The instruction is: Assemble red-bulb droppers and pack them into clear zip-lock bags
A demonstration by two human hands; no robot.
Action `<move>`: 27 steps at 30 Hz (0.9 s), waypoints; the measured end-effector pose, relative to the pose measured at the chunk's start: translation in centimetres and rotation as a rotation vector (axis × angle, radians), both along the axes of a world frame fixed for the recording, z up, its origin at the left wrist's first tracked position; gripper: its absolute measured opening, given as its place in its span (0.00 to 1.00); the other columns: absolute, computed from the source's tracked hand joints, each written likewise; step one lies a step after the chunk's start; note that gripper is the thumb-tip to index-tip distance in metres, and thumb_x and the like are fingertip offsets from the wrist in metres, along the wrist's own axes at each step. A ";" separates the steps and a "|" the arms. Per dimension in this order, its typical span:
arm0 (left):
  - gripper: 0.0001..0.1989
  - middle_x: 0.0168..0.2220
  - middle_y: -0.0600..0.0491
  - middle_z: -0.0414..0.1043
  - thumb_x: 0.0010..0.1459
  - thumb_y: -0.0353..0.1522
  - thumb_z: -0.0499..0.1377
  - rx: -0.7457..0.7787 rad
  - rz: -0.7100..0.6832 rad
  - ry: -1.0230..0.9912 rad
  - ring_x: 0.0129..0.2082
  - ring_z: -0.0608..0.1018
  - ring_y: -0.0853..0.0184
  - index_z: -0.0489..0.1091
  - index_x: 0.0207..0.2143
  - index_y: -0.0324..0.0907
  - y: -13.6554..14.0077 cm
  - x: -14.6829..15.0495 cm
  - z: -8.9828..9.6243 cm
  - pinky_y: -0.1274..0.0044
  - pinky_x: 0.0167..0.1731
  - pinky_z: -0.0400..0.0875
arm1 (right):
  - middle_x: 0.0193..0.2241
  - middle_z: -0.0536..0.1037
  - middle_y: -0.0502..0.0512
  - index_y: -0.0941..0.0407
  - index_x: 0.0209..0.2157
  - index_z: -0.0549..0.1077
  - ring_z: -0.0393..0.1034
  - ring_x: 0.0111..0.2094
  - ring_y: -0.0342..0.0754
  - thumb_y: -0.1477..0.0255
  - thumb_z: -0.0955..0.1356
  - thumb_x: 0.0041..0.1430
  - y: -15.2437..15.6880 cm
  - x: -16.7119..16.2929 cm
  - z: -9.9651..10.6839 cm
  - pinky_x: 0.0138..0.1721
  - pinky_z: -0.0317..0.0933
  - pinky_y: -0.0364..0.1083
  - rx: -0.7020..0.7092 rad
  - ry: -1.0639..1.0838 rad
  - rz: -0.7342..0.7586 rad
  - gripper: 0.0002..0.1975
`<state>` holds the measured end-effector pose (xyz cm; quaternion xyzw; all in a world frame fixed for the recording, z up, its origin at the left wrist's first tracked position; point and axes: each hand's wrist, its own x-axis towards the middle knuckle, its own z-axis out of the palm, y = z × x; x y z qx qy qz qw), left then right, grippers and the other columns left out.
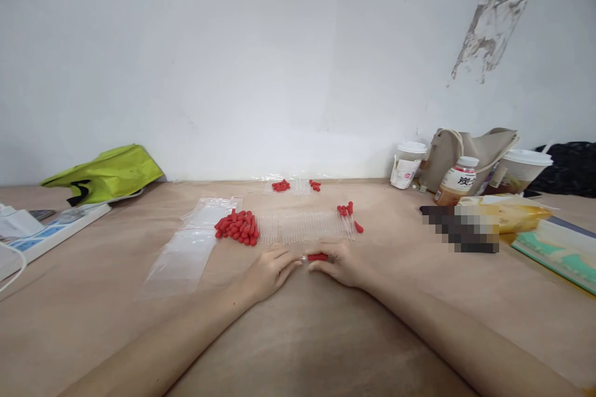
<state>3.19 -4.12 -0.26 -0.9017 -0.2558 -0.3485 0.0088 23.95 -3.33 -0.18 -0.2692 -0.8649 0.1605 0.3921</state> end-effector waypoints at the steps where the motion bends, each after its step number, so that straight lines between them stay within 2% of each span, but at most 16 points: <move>1: 0.10 0.37 0.50 0.73 0.60 0.29 0.50 -0.024 0.007 -0.016 0.37 0.74 0.66 0.66 0.43 0.41 -0.1 0.0 0.1 0.73 0.37 0.68 | 0.32 0.75 0.54 0.56 0.36 0.71 0.69 0.33 0.45 0.66 0.66 0.52 -0.1 0.0 -0.1 0.36 0.62 0.44 -0.086 0.083 0.000 0.10; 4: 0.14 0.42 0.50 0.71 0.60 0.30 0.50 -0.086 -0.005 -0.026 0.41 0.73 0.67 0.61 0.50 0.43 -0.4 0.0 0.3 0.74 0.40 0.68 | 0.30 0.74 0.53 0.56 0.33 0.69 0.69 0.32 0.43 0.66 0.66 0.52 -0.1 -0.5 -0.1 0.36 0.63 0.44 -0.284 0.310 0.017 0.09; 7: 0.19 0.41 0.48 0.70 0.59 0.33 0.52 -0.106 0.022 -0.048 0.41 0.72 0.65 0.56 0.52 0.42 -0.6 -0.2 0.4 0.71 0.41 0.67 | 0.29 0.72 0.51 0.56 0.35 0.68 0.68 0.32 0.42 0.64 0.66 0.51 1.1 -0.1 1.0 0.35 0.63 0.43 -0.355 0.463 -0.025 0.12; 11: 0.16 0.41 0.47 0.69 0.58 0.34 0.52 -0.104 0.132 -0.086 0.42 0.70 0.63 0.59 0.49 0.42 -0.5 -0.2 0.7 0.69 0.42 0.65 | 0.29 0.70 0.50 0.55 0.45 0.65 0.67 0.29 0.41 0.64 0.63 0.53 4.9 3.3 4.3 0.33 0.63 0.42 -0.376 0.538 -0.291 0.18; 13: 0.13 0.41 0.48 0.68 0.57 0.33 0.52 -0.109 0.165 -0.069 0.41 0.70 0.62 0.62 0.46 0.42 -0.5 -0.1 0.9 0.69 0.41 0.65 | 0.27 0.69 0.50 0.57 0.48 0.62 0.66 0.28 0.41 0.65 0.61 0.54 7.1 5.4 5.6 0.30 0.62 0.42 -0.386 0.494 -0.471 0.19; 15: 0.12 0.40 0.48 0.68 0.57 0.33 0.53 -0.113 0.178 -0.045 0.41 0.70 0.62 0.64 0.44 0.42 -0.5 0.1 1.0 0.69 0.41 0.65 | 0.24 0.69 0.49 0.59 0.46 0.62 0.66 0.27 0.42 0.66 0.62 0.52 9.0 7.0 6.0 0.28 0.60 0.41 -0.324 0.349 -0.678 0.19; 17: 0.11 0.40 0.49 0.67 0.56 0.33 0.53 -0.117 0.185 -0.025 0.40 0.70 0.62 0.64 0.42 0.42 -0.5 0.1 1.1 0.70 0.40 0.65 | 0.23 0.70 0.49 0.59 0.39 0.65 0.65 0.26 0.42 0.67 0.64 0.50 10.2 7.6 5.6 0.26 0.57 0.41 -0.264 0.155 -0.835 0.15; 20: 0.10 0.39 0.49 0.67 0.56 0.33 0.54 -0.113 0.186 -0.006 0.39 0.70 0.63 0.66 0.41 0.42 -0.5 0.1 1.1 0.71 0.38 0.65 | 0.22 0.71 0.50 0.57 0.31 0.68 0.65 0.25 0.43 0.68 0.64 0.48 11.1 7.0 4.0 0.25 0.54 0.41 -0.227 0.002 -0.925 0.08; 24: 0.09 0.38 0.49 0.68 0.55 0.35 0.55 -0.115 0.168 0.013 0.37 0.70 0.63 0.67 0.38 0.42 -0.5 0.0 1.2 0.71 0.37 0.65 | 0.23 0.72 0.52 0.56 0.30 0.69 0.66 0.27 0.46 0.68 0.65 0.47 11.5 5.7 2.2 0.27 0.52 0.42 -0.194 -0.072 -0.975 0.07; 27: 0.09 0.37 0.49 0.67 0.55 0.36 0.54 -0.135 0.164 0.020 0.36 0.70 0.64 0.67 0.38 0.42 -0.6 0.0 1.3 0.72 0.36 0.65 | 0.25 0.73 0.53 0.56 0.31 0.69 0.66 0.30 0.48 0.68 0.65 0.47 11.6 5.3 1.6 0.30 0.53 0.43 -0.170 -0.117 -1.004 0.08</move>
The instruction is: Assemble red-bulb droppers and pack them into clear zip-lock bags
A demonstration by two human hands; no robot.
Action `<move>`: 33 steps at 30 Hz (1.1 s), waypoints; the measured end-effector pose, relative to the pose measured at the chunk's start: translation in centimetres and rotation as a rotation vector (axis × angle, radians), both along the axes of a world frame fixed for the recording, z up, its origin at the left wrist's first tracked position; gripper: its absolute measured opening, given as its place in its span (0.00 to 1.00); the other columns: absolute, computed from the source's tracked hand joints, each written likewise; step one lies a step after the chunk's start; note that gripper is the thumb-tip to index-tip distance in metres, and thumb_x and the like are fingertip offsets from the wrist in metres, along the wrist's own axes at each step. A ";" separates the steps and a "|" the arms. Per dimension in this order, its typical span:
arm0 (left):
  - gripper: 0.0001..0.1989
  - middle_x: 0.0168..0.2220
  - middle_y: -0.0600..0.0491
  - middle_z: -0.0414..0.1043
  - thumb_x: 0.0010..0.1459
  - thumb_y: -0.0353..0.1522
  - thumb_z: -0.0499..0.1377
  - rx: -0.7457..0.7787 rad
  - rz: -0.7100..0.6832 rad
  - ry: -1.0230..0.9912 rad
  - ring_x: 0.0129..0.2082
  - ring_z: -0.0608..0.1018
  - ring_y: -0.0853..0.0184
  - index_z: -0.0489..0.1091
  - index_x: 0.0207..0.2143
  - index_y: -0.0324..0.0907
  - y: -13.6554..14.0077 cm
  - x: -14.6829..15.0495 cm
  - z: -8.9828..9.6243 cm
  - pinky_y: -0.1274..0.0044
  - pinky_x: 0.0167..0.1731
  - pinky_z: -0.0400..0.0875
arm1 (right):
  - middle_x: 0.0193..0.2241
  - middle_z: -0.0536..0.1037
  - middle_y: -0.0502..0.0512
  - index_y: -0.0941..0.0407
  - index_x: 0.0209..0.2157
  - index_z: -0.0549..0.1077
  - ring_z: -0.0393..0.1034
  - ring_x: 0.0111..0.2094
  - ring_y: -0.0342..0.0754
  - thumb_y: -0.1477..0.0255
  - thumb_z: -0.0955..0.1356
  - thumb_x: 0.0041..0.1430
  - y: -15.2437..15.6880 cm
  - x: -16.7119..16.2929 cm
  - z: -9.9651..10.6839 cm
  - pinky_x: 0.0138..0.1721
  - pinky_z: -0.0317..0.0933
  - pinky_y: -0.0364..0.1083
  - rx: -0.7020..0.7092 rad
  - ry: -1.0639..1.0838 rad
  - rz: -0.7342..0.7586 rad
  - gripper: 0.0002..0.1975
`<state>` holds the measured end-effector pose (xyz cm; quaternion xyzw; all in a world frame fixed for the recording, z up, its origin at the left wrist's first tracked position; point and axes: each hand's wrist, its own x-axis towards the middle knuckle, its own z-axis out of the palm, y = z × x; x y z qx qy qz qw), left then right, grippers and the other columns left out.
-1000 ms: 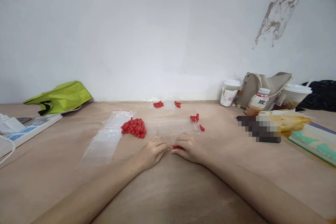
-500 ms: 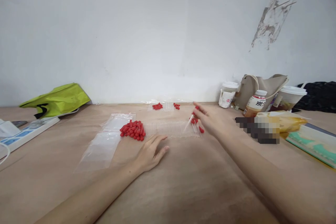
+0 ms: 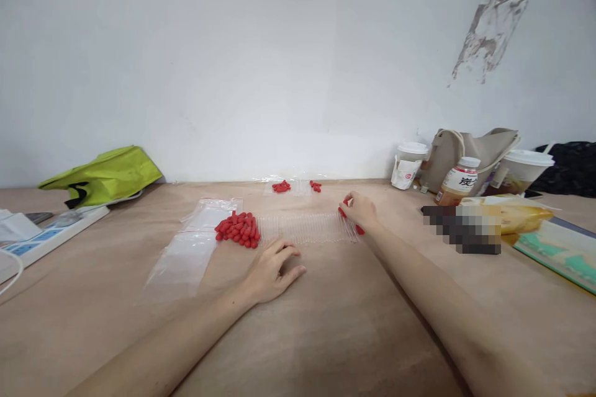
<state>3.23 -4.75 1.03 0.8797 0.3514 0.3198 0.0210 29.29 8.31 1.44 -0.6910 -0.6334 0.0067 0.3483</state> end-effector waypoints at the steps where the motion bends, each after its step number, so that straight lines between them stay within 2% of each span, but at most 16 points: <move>1: 0.09 0.37 0.49 0.67 0.55 0.36 0.54 -0.011 -0.001 0.003 0.36 0.70 0.64 0.67 0.38 0.42 0.0 0.0 0.0 0.72 0.36 0.65 | 0.25 0.73 0.53 0.56 0.31 0.69 0.67 0.31 0.48 0.68 0.65 0.46 0.0 0.0 -0.1 0.30 0.53 0.44 0.003 -0.012 -0.007 0.09; 7: 0.10 0.38 0.49 0.67 0.55 0.36 0.54 -0.010 0.014 0.020 0.37 0.69 0.63 0.67 0.37 0.42 0.1 -0.1 -0.1 0.71 0.37 0.65 | 0.25 0.72 0.54 0.57 0.32 0.68 0.67 0.29 0.47 0.64 0.64 0.47 -1.5 1.6 0.3 0.27 0.54 0.42 0.019 0.072 -0.024 0.11; 9: 0.09 0.37 0.49 0.67 0.55 0.36 0.55 0.012 0.043 0.016 0.38 0.69 0.62 0.67 0.37 0.42 0.2 -0.1 -0.3 0.70 0.38 0.64 | 0.25 0.73 0.54 0.58 0.31 0.67 0.67 0.27 0.46 0.64 0.64 0.47 -2.4 2.6 0.4 0.26 0.54 0.42 -0.045 0.133 -0.023 0.12; 13: 0.09 0.36 0.50 0.67 0.55 0.36 0.54 0.032 0.085 0.018 0.37 0.69 0.62 0.68 0.36 0.41 0.4 0.0 -0.4 0.68 0.38 0.63 | 0.20 0.72 0.53 0.58 0.28 0.67 0.65 0.21 0.44 0.66 0.67 0.42 -4.4 4.1 0.2 0.21 0.53 0.41 -0.263 0.254 0.035 0.11; 16: 0.08 0.35 0.50 0.67 0.55 0.36 0.54 0.028 0.093 0.021 0.36 0.69 0.62 0.68 0.35 0.41 0.4 0.1 -0.4 0.69 0.38 0.62 | 0.15 0.70 0.50 0.58 0.24 0.68 0.63 0.18 0.42 0.69 0.69 0.39 -5.1 4.2 0.1 0.18 0.52 0.40 -0.335 0.283 0.081 0.09; 20: 0.08 0.35 0.50 0.67 0.55 0.35 0.54 0.015 0.111 0.032 0.36 0.69 0.62 0.68 0.34 0.41 0.3 0.1 -0.2 0.69 0.37 0.62 | 0.13 0.69 0.48 0.59 0.23 0.68 0.62 0.17 0.41 0.71 0.70 0.37 -5.0 3.9 0.0 0.17 0.51 0.39 -0.336 0.290 0.087 0.08; 26: 0.08 0.36 0.50 0.67 0.56 0.36 0.54 -0.001 0.115 0.046 0.37 0.69 0.62 0.68 0.34 0.42 0.2 0.1 -0.2 0.70 0.39 0.61 | 0.11 0.66 0.47 0.59 0.20 0.67 0.61 0.15 0.40 0.69 0.69 0.39 -4.5 4.5 0.0 0.16 0.51 0.38 -0.307 0.287 0.058 0.08; 33: 0.08 0.35 0.50 0.68 0.56 0.36 0.53 0.012 0.109 0.062 0.36 0.69 0.63 0.68 0.34 0.42 0.3 0.0 -0.2 0.70 0.37 0.61 | 0.12 0.67 0.48 0.58 0.19 0.68 0.62 0.17 0.41 0.68 0.68 0.41 -4.1 5.3 -0.4 0.17 0.52 0.39 -0.236 0.248 0.045 0.07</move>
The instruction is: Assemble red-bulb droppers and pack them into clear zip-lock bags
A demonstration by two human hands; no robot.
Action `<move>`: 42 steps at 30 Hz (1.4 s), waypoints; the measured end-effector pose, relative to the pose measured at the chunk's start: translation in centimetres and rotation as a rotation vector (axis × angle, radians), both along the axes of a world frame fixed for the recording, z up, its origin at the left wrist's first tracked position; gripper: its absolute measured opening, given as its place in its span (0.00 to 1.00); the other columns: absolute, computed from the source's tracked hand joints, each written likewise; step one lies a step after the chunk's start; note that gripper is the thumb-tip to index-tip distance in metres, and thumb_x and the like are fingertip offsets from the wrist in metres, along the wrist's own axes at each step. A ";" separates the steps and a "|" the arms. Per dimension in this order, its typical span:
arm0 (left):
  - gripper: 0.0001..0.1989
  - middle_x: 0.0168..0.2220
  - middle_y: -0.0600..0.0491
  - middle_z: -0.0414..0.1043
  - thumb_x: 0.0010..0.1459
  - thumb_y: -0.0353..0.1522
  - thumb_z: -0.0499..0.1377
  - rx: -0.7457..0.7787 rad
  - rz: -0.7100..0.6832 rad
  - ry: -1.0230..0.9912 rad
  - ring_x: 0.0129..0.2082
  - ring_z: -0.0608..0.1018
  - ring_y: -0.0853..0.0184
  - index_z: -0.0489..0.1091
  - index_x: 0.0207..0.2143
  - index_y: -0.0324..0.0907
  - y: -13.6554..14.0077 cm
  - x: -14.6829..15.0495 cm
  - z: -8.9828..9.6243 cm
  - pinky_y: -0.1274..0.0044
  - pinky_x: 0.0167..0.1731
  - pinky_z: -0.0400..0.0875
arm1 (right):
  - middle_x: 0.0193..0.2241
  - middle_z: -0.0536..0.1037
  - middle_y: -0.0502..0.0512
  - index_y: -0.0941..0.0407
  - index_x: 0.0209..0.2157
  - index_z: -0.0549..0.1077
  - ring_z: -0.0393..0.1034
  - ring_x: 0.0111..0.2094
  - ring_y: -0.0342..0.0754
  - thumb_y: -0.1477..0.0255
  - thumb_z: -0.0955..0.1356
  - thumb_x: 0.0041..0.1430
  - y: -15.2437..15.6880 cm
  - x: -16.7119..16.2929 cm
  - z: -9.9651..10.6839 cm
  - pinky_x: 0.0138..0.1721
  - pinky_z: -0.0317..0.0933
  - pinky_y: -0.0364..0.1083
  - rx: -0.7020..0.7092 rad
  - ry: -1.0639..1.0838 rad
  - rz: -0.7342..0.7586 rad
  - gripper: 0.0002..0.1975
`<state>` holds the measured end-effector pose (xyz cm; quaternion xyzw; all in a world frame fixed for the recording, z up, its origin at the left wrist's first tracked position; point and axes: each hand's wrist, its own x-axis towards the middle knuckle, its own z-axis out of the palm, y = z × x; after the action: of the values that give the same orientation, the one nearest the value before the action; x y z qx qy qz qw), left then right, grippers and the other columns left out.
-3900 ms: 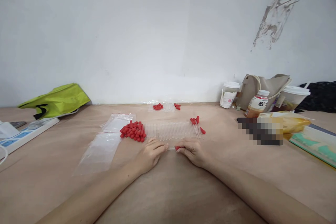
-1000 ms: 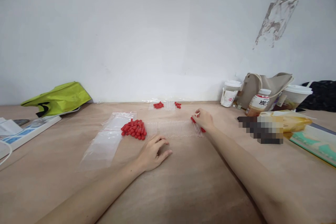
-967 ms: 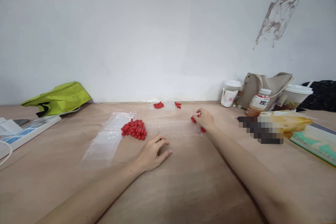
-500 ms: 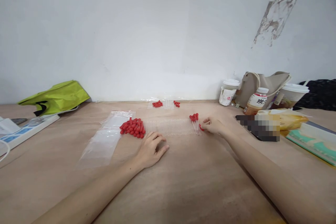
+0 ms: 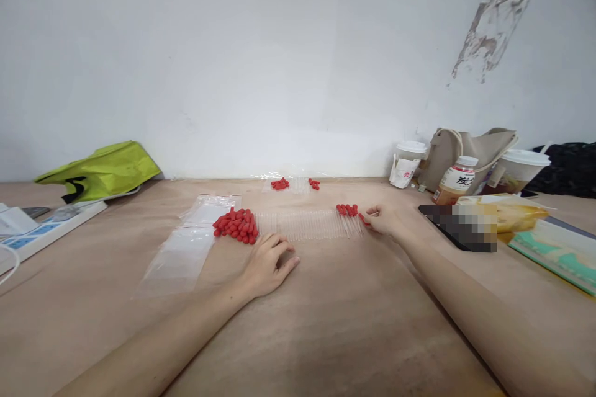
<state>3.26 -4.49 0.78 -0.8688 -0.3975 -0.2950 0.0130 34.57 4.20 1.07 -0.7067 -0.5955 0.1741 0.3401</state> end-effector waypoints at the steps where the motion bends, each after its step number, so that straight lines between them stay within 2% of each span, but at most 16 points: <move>1: 0.08 0.35 0.50 0.68 0.56 0.35 0.53 0.003 0.003 -0.003 0.36 0.69 0.63 0.68 0.33 0.42 0.0 0.0 0.0 0.71 0.37 0.61 | 0.12 0.67 0.48 0.58 0.19 0.69 0.63 0.17 0.42 0.68 0.68 0.42 0.0 0.1 -0.1 0.17 0.52 0.39 0.005 -0.006 -0.001 0.07; 6: 0.07 0.34 0.51 0.69 0.55 0.35 0.53 0.041 0.114 -0.003 0.36 0.68 0.62 0.69 0.32 0.42 -0.1 0.1 -0.1 0.71 0.36 0.59 | 0.12 0.67 0.49 0.58 0.17 0.69 0.64 0.18 0.43 0.71 0.67 0.42 0.0 0.2 -0.3 0.18 0.52 0.40 0.010 -0.024 -0.007 0.07; 12: 0.06 0.36 0.50 0.68 0.52 0.33 0.54 0.106 0.447 0.106 0.38 0.66 0.59 0.69 0.31 0.42 1.1 -1.1 1.4 0.67 0.39 0.55 | 0.12 0.69 0.51 0.58 0.17 0.71 0.65 0.19 0.45 0.73 0.67 0.42 0.0 0.6 -0.3 0.19 0.53 0.40 0.035 -0.033 -0.010 0.06; 15: 0.08 0.39 0.48 0.67 0.49 0.34 0.54 0.052 0.569 0.185 0.42 0.64 0.57 0.69 0.32 0.42 2.6 -1.9 2.6 0.67 0.42 0.53 | 0.18 0.73 0.54 0.59 0.23 0.73 0.67 0.22 0.45 0.74 0.65 0.44 0.2 0.1 -0.1 0.22 0.56 0.41 0.090 -0.031 -0.017 0.05; 18: 0.09 0.39 0.47 0.66 0.47 0.36 0.54 0.013 0.609 0.210 0.44 0.64 0.56 0.71 0.29 0.42 4.4 -2.0 3.1 0.65 0.42 0.53 | 0.25 0.74 0.56 0.60 0.33 0.73 0.67 0.26 0.45 0.75 0.63 0.47 -0.3 -2.0 0.1 0.28 0.60 0.42 0.268 -0.020 0.066 0.10; 22: 0.10 0.40 0.46 0.66 0.46 0.37 0.54 -0.003 0.633 0.234 0.45 0.63 0.54 0.72 0.26 0.42 6.1 -1.0 3.0 0.64 0.42 0.52 | 0.32 0.71 0.57 0.58 0.37 0.71 0.66 0.33 0.46 0.76 0.61 0.52 -3.0 -6.4 -0.4 0.34 0.61 0.45 0.548 -0.061 0.402 0.12; 24: 0.11 0.41 0.45 0.66 0.46 0.36 0.53 -0.004 0.644 0.254 0.45 0.63 0.54 0.73 0.27 0.41 6.5 -0.3 2.7 0.64 0.43 0.51 | 0.31 0.69 0.56 0.57 0.37 0.71 0.65 0.34 0.45 0.77 0.60 0.54 -4.6 -8.1 -1.0 0.37 0.61 0.46 0.587 -0.122 0.560 0.12; 26: 0.12 0.40 0.43 0.65 0.46 0.35 0.53 -0.004 0.662 0.275 0.44 0.62 0.53 0.73 0.27 0.39 6.7 0.4 2.5 0.64 0.43 0.50 | 0.32 0.67 0.56 0.57 0.38 0.70 0.64 0.34 0.45 0.78 0.59 0.55 -5.8 -9.1 -1.5 0.38 0.60 0.45 0.583 -0.161 0.641 0.12; 35: 0.16 0.40 0.36 0.65 0.45 0.35 0.55 -0.081 0.778 0.290 0.43 0.62 0.48 0.74 0.31 0.33 8.1 1.7 2.3 0.62 0.42 0.50 | 0.31 0.68 0.54 0.57 0.32 0.67 0.62 0.31 0.45 0.77 0.61 0.52 -7.1 -9.1 -1.8 0.34 0.58 0.45 0.571 -0.321 0.605 0.05; 42: 0.11 0.36 0.36 0.68 0.46 0.34 0.56 -0.148 0.728 0.151 0.42 0.65 0.44 0.72 0.24 0.34 8.9 1.9 2.8 0.60 0.38 0.55 | 0.28 0.70 0.54 0.57 0.30 0.66 0.63 0.31 0.46 0.75 0.61 0.55 -7.3 -9.4 -1.6 0.33 0.57 0.45 0.566 -0.305 0.650 0.03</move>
<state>5.14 4.41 3.59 -0.6884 -0.6985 -0.1766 0.0835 25.21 -3.14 -0.57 -0.3799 -0.8539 -0.0038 0.3557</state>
